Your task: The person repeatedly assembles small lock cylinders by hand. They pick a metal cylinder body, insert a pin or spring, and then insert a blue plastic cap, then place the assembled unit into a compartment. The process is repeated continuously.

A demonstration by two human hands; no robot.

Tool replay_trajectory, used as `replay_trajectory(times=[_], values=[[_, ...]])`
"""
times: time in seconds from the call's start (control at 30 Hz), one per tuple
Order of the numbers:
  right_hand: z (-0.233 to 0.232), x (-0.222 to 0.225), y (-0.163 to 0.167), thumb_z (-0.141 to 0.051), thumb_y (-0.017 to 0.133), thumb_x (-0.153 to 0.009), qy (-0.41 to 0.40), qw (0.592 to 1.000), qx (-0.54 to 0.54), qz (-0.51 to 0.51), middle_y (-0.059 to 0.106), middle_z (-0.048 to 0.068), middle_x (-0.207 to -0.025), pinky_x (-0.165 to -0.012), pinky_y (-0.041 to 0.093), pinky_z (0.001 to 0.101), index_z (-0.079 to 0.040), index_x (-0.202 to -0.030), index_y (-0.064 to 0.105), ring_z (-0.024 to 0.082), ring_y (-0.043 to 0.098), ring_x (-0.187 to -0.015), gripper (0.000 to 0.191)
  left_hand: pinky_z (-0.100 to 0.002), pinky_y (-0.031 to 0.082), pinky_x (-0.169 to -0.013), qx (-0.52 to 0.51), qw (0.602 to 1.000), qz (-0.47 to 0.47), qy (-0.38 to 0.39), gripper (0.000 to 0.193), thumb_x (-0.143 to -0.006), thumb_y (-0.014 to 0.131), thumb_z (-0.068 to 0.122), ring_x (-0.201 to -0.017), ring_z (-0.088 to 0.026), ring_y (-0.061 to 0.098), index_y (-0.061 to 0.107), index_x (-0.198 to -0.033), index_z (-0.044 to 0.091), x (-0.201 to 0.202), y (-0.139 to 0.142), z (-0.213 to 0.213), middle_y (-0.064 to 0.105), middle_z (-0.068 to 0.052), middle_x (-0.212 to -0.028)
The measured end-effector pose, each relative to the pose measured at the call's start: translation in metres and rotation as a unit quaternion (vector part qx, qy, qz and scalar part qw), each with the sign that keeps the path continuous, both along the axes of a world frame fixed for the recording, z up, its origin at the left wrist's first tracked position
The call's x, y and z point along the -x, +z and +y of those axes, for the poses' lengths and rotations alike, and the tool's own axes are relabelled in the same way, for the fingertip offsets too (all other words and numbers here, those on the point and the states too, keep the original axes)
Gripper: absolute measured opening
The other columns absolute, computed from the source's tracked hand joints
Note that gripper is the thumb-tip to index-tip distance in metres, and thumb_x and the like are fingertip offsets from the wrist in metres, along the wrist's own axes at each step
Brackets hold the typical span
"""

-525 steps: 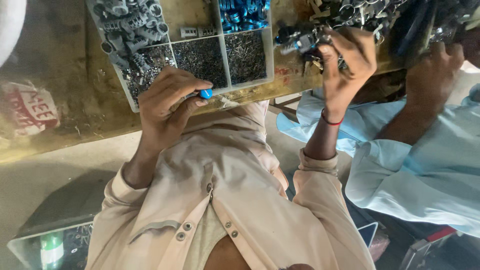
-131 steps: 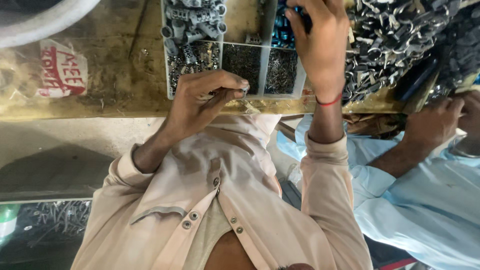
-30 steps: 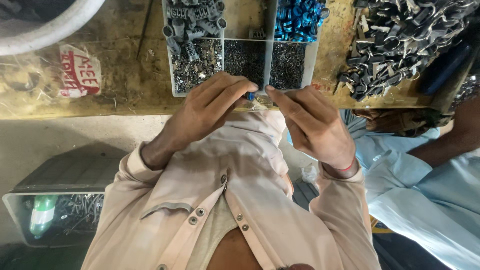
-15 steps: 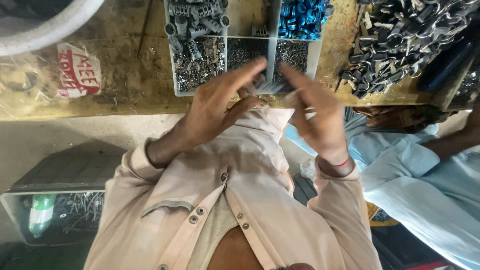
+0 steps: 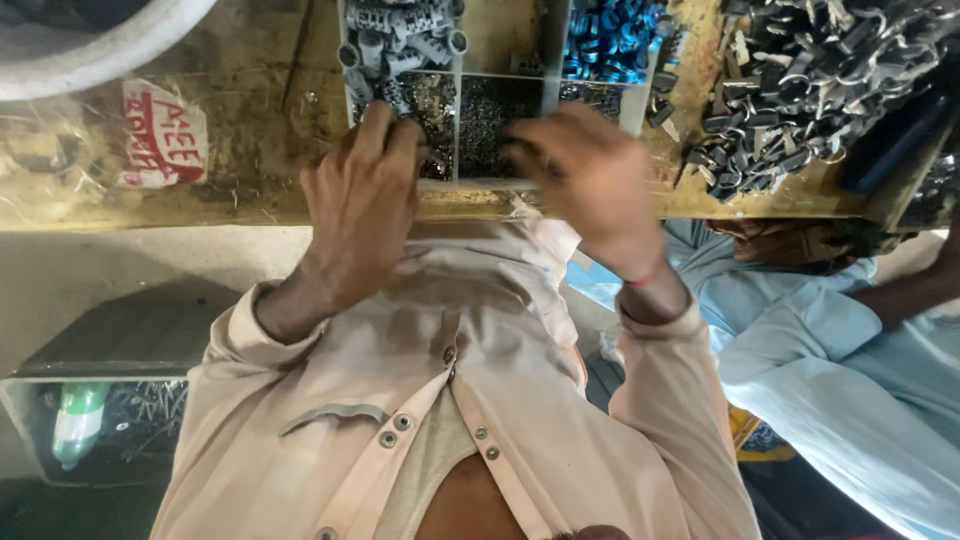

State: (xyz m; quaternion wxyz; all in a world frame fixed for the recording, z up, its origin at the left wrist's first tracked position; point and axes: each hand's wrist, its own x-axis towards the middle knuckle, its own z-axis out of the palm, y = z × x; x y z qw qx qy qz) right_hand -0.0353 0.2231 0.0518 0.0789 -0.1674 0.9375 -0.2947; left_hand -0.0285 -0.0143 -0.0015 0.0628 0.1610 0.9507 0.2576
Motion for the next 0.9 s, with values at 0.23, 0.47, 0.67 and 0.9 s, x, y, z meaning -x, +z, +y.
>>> replay_trajectory(times=[0.23,0.47,0.67,0.9], values=[[-0.013,0.007,-0.004,0.001,0.074,-0.097,0.027,0.999,-0.015,0.022,0.065,0.012,-0.102,-0.075,0.053,0.0413,-0.002,-0.108,0.063,0.031,0.068,-0.089,0.017,-0.038,0.056,-0.067,-0.196,0.980,0.022,0.006,0.010,-0.103,0.071,0.007,-0.084,-0.024,0.070,0.064,-0.110,0.006,-0.007,0.017,-0.015,0.069,-0.007,-0.104],[0.004,-0.009,-0.019,-0.005,0.063,-0.109,-0.104,0.911,0.332,-0.222,0.064,0.006,-0.102,-0.074,0.052,0.0267,0.002,-0.114,0.058,0.011,0.061,-0.083,0.010,-0.026,0.064,-0.070,-0.392,0.920,-0.016,0.013,0.017,-0.097,0.078,-0.002,-0.086,-0.016,0.074,0.074,-0.111,0.007,-0.007,-0.004,0.009,0.074,-0.008,-0.104],[0.009,-0.034,-0.036,-0.015,0.063,-0.111,-0.146,0.803,0.479,-0.325,0.060,0.002,-0.097,-0.069,0.046,0.0226,0.001,-0.115,0.059,0.006,0.054,-0.078,0.017,-0.027,0.069,-0.083,-0.583,0.783,-0.211,0.049,0.017,-0.103,0.069,-0.005,-0.094,-0.017,0.078,0.071,-0.120,-0.001,-0.013,-0.005,0.028,0.075,-0.014,-0.109],[0.010,-0.039,-0.042,-0.018,0.066,-0.108,-0.164,0.721,0.562,-0.370,0.063,0.004,-0.095,-0.065,0.045,0.0220,0.000,-0.115,0.058,0.006,0.054,-0.074,0.021,-0.031,0.071,-0.085,-0.628,0.749,-0.211,0.024,0.020,-0.102,0.071,-0.003,-0.099,-0.020,0.079,0.070,-0.122,-0.002,-0.013,-0.003,0.033,0.075,-0.016,-0.112]])
